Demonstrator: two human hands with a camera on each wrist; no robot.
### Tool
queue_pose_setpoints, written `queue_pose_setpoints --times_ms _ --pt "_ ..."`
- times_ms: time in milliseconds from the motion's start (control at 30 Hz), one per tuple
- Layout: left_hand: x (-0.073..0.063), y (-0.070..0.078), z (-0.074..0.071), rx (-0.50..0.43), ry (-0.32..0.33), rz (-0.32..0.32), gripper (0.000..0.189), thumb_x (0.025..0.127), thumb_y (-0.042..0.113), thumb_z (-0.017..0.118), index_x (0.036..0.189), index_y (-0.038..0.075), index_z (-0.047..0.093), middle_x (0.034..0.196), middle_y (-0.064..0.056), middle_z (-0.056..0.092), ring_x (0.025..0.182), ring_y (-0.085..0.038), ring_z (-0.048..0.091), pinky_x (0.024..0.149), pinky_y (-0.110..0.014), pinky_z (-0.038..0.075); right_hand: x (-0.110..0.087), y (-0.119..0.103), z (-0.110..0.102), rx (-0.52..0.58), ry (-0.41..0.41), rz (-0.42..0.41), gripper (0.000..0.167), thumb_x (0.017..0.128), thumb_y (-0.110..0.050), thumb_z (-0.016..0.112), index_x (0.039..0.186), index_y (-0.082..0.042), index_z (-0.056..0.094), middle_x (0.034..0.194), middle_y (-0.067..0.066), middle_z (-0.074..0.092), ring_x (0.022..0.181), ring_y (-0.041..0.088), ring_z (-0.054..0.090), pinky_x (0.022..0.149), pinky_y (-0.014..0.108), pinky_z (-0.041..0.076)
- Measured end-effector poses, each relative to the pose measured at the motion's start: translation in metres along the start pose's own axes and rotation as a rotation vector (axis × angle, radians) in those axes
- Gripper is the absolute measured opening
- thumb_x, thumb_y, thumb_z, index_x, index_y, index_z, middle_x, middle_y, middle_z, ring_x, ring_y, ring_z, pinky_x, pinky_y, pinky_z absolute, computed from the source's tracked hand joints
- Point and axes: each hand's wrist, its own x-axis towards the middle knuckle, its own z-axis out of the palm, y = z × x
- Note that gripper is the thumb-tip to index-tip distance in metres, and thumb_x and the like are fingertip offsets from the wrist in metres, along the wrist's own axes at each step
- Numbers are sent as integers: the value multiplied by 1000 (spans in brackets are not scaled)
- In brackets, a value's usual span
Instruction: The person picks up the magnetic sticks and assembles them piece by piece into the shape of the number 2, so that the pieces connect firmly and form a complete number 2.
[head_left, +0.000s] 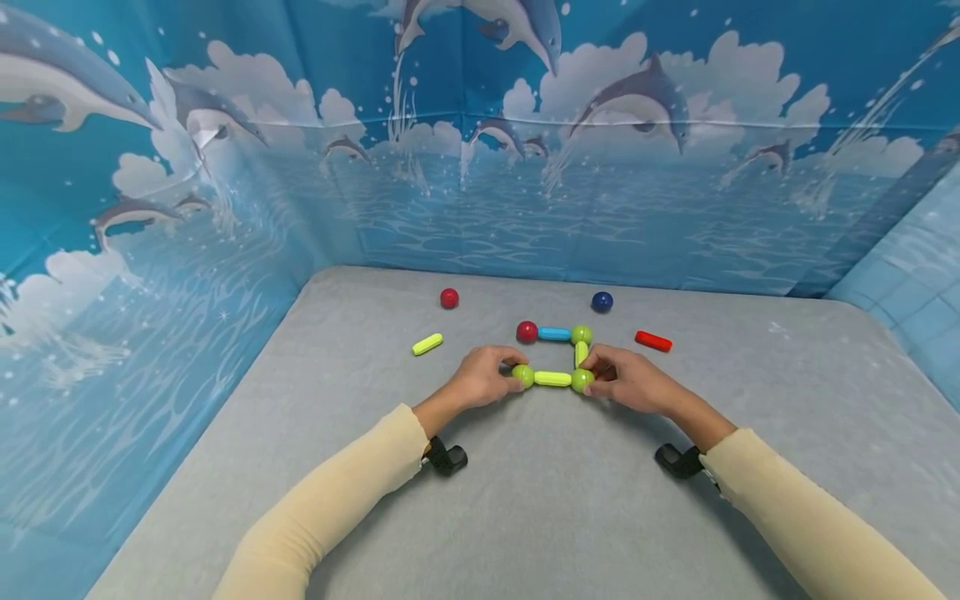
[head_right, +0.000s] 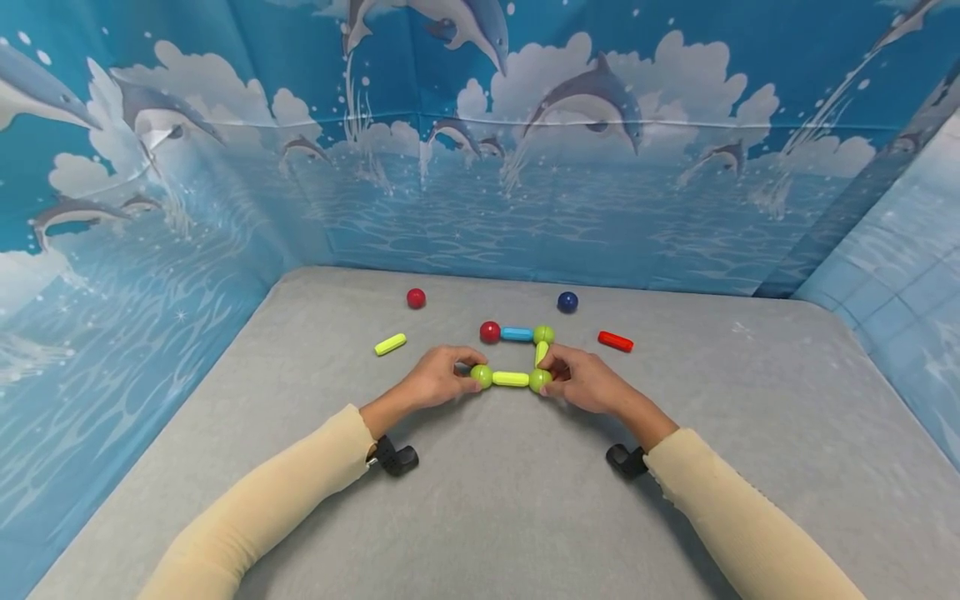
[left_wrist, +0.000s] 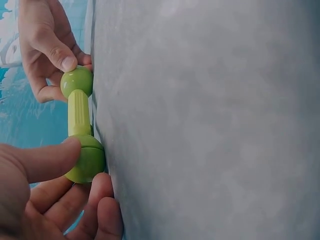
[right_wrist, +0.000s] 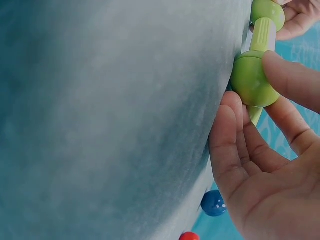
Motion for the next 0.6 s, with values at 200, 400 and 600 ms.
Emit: queue_pose_setpoints --times_ms 200,400,600 --pt "-2 -3 -17 -19 -18 -4 52 91 17 71 141 14 55 141 -5 61 126 -25 58 100 -41 50 -2 0 -2 -1 -2 1 19 91 -10 69 108 -8 59 104 12 65 90 21 57 67 29 51" --pt "-7 -19 -60 43 84 -46 41 95 17 66 136 13 60 138 -6 62 114 -26 65 80 -34 56 -2 0 -2 8 -11 -2 19 91 -10 69 108 -8 59 106 13 65 92 21 57 68 29 51" --pt "-5 -42 -110 191 165 -60 31 98 12 58 129 10 65 130 -9 66 111 -28 64 88 -41 55 0 -1 -1 14 -17 -1 20 91 -10 69 108 -8 60 107 13 65 93 21 57 69 30 51"
